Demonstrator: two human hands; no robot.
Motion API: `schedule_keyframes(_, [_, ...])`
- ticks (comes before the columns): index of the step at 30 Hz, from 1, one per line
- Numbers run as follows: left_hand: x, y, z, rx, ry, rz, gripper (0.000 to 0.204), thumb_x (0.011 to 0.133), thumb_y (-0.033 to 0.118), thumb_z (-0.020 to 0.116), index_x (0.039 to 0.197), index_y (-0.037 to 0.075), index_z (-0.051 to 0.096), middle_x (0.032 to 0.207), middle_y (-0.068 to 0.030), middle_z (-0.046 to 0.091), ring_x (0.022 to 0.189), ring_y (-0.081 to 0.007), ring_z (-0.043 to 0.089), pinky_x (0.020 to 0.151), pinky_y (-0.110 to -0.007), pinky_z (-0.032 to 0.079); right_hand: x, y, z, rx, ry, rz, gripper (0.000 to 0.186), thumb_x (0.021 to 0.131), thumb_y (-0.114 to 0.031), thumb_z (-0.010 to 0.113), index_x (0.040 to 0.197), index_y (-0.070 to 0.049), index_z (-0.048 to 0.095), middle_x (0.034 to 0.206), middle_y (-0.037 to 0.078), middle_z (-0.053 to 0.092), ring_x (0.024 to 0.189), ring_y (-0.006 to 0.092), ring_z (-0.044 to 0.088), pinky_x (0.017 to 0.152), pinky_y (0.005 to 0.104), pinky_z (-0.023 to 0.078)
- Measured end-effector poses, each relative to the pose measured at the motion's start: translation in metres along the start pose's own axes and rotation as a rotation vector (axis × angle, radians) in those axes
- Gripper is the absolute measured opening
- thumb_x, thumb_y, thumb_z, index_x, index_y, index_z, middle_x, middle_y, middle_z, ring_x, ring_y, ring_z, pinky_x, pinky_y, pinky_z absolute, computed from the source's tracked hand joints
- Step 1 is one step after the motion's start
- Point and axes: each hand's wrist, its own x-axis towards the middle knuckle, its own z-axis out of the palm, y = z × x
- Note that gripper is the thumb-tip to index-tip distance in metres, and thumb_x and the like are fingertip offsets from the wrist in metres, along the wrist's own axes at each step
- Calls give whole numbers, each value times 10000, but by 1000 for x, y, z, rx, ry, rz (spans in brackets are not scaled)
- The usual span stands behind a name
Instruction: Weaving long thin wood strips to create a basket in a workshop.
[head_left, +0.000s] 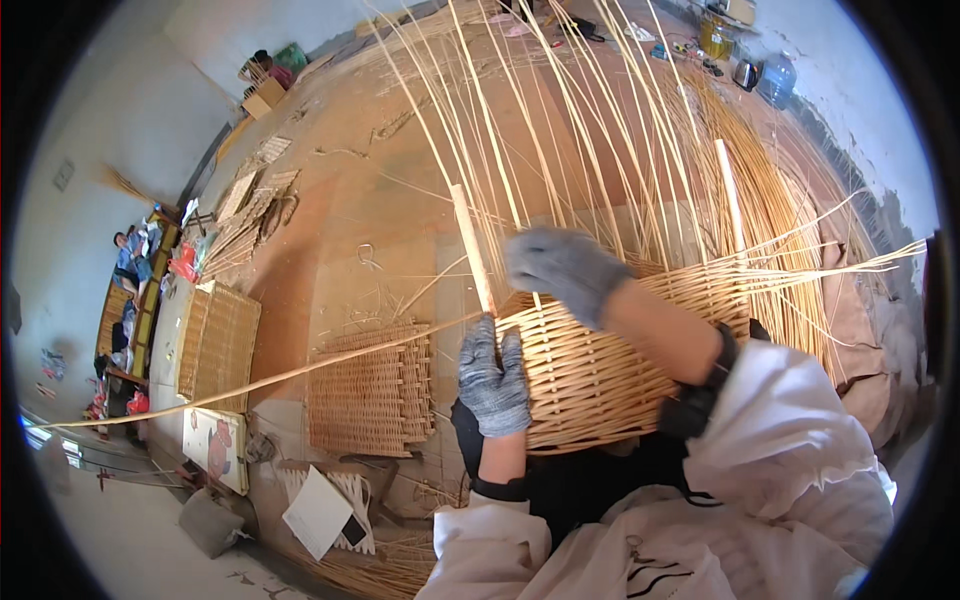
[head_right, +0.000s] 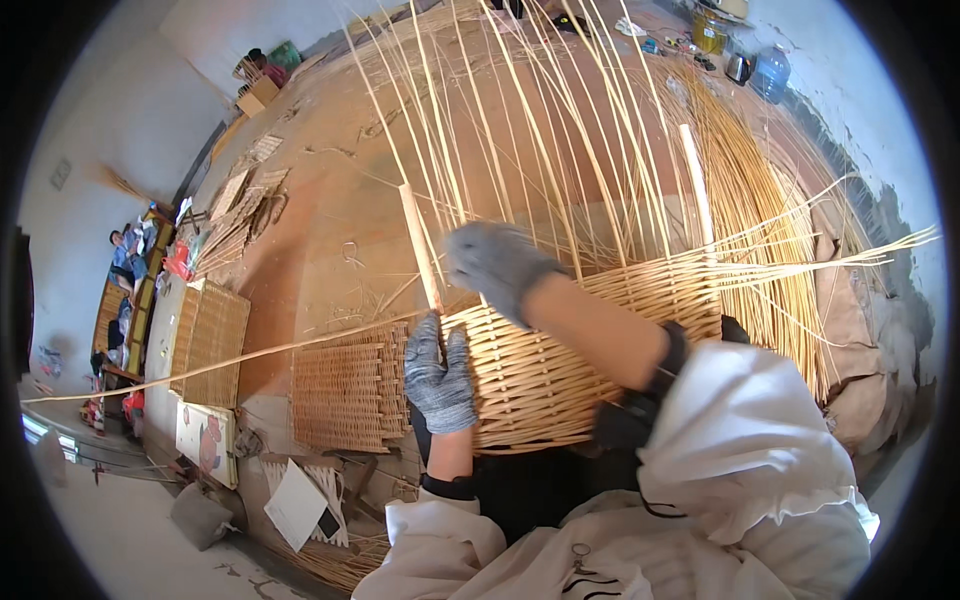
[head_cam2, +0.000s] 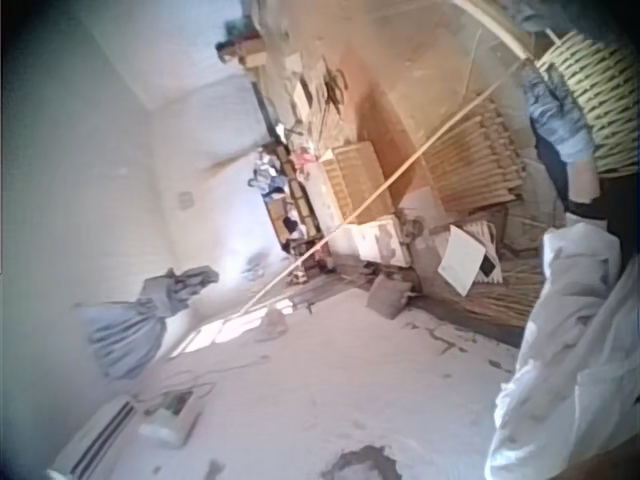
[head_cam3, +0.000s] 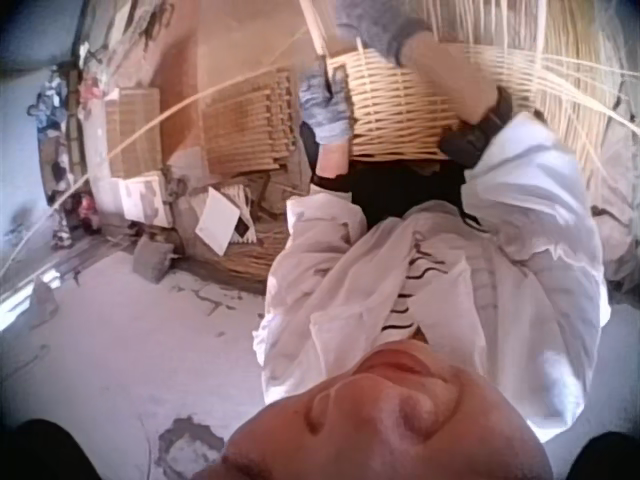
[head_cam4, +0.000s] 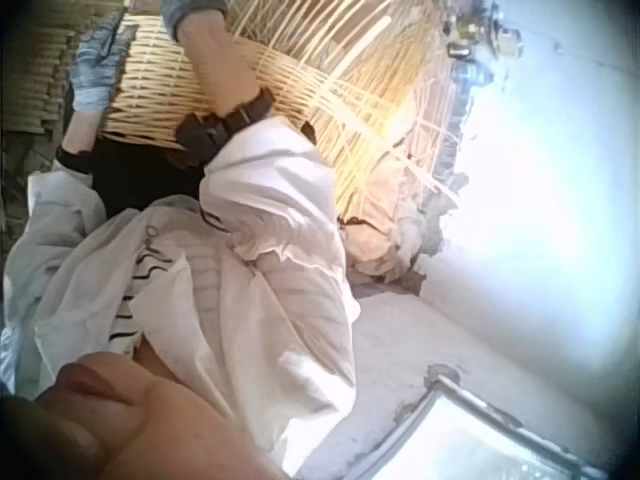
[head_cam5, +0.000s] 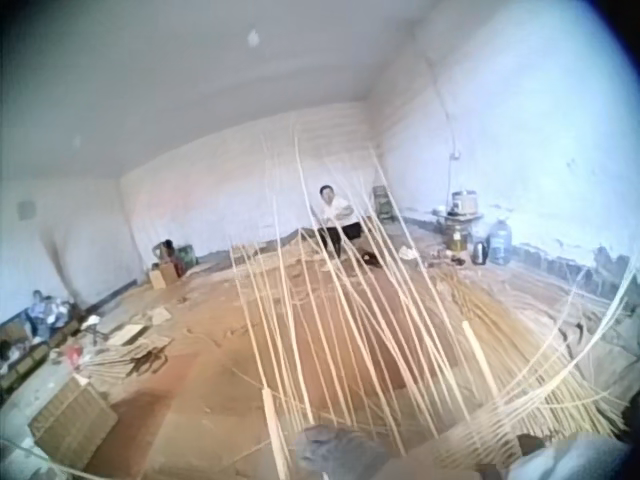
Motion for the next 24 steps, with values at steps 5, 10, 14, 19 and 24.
schedule_keyframes(5, [1,-14,0,-464,-13,-330,364,733,71,625,1071,-9,516,983,-101,549,916,-174,516,816,-282,415,107,0,59,205,-532,638,253,809,-161,441,995,-41,562,1078,139,543,996,220,531,804,343,440])
schedule_keyframes(10, [1,-23,0,-780,-52,-476,340,710,-49,582,1038,-1,510,923,-64,557,828,-116,518,767,-241,425,123,7,108,800,-386,1420,364,780,-143,507,1127,-49,448,917,117,588,868,240,568,701,329,468])
schedule_keyframes(14, [-5,-39,13,-835,-32,-418,347,712,-39,611,1036,2,495,929,-52,555,836,-116,515,780,-243,419,121,9,84,522,-16,1208,268,814,-153,458,1060,-47,471,795,121,566,730,249,564,641,363,467])
schedule_keyframes(19, [-9,-43,16,-984,-1,-444,365,734,-5,623,1067,-4,472,964,-54,541,865,-126,505,793,-251,415,26,-18,48,1820,1053,650,79,856,-145,454,841,-69,467,566,-5,437,415,120,414,374,265,378])
schedule_keyframes(24, [5,-28,2,-424,-183,-301,283,769,89,610,1025,6,523,969,-62,562,877,-119,519,776,-242,430,-64,-22,36,2005,1006,1020,214,831,-157,517,998,-30,478,579,6,428,465,136,403,598,373,491])
